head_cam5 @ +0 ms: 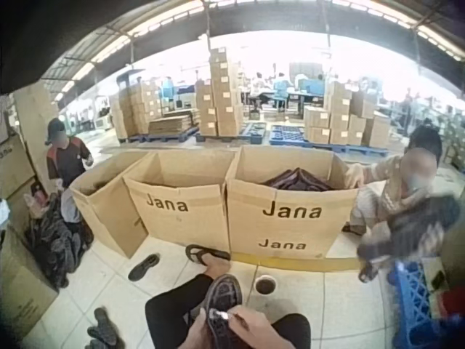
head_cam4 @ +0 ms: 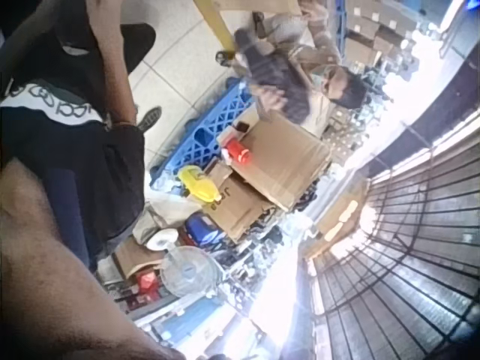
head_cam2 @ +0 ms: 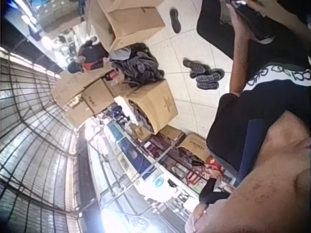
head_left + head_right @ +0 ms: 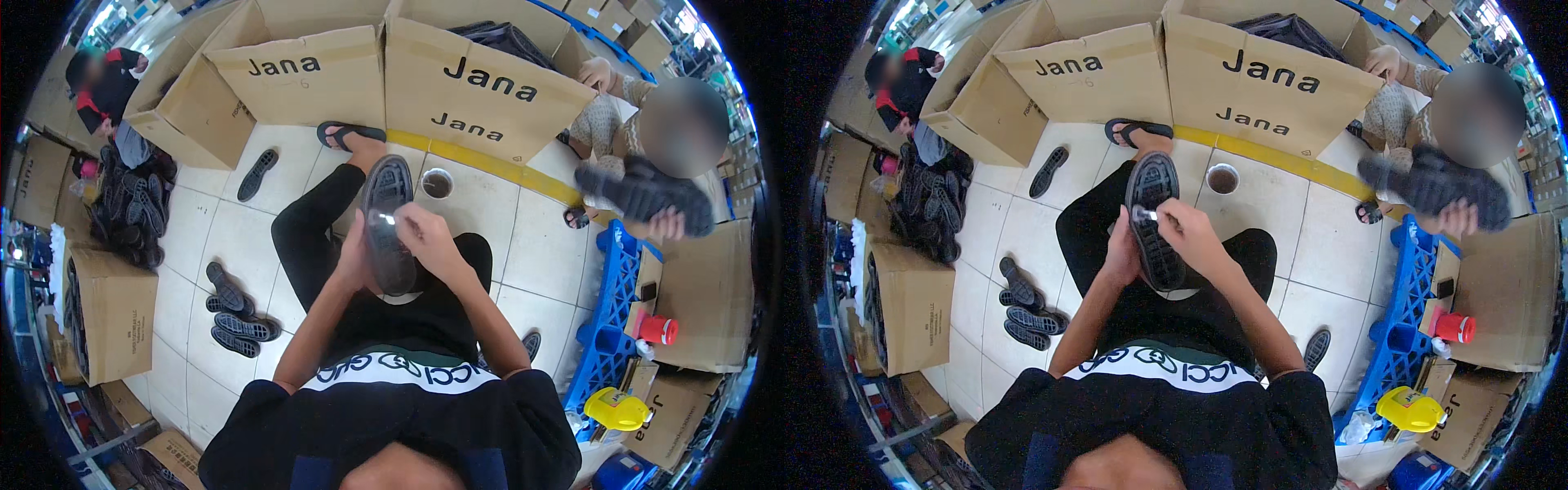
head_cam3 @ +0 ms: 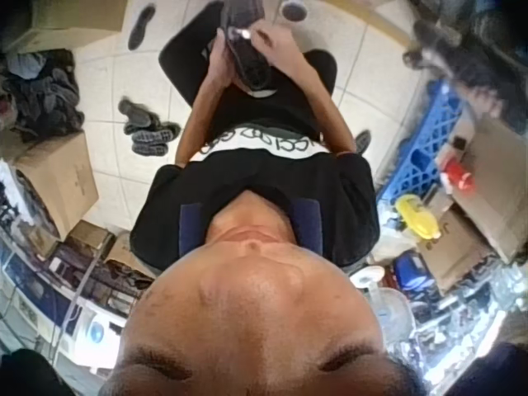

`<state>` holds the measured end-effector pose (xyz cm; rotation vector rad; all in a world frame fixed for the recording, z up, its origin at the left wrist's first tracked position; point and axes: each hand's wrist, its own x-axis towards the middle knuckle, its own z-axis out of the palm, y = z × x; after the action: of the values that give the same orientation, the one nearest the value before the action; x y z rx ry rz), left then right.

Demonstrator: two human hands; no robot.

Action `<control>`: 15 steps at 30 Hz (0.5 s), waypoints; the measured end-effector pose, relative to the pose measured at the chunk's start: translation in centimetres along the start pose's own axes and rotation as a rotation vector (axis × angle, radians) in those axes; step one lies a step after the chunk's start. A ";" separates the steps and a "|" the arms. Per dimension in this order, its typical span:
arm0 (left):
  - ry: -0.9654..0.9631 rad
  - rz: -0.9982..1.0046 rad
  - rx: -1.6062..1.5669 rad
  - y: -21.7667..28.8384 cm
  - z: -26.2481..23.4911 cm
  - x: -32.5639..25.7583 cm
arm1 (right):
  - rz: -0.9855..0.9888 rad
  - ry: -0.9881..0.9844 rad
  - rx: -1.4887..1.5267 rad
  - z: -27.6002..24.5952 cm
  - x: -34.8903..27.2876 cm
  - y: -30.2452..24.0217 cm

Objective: The recorder applies adhesive to various shoe sole components using a small brush while sitting on the floor in a manufacturing facility.

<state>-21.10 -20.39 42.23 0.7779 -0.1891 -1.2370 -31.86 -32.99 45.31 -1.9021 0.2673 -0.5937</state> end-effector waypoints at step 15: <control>0.034 0.073 -0.030 3.9 0.6 1.1 | -0.020 -0.520 -0.552 -3.7 -3.7 -2.9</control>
<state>-18.05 -21.26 44.80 0.7593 -0.1690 -1.1549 -37.14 -33.14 48.00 -2.5134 0.0727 -0.0099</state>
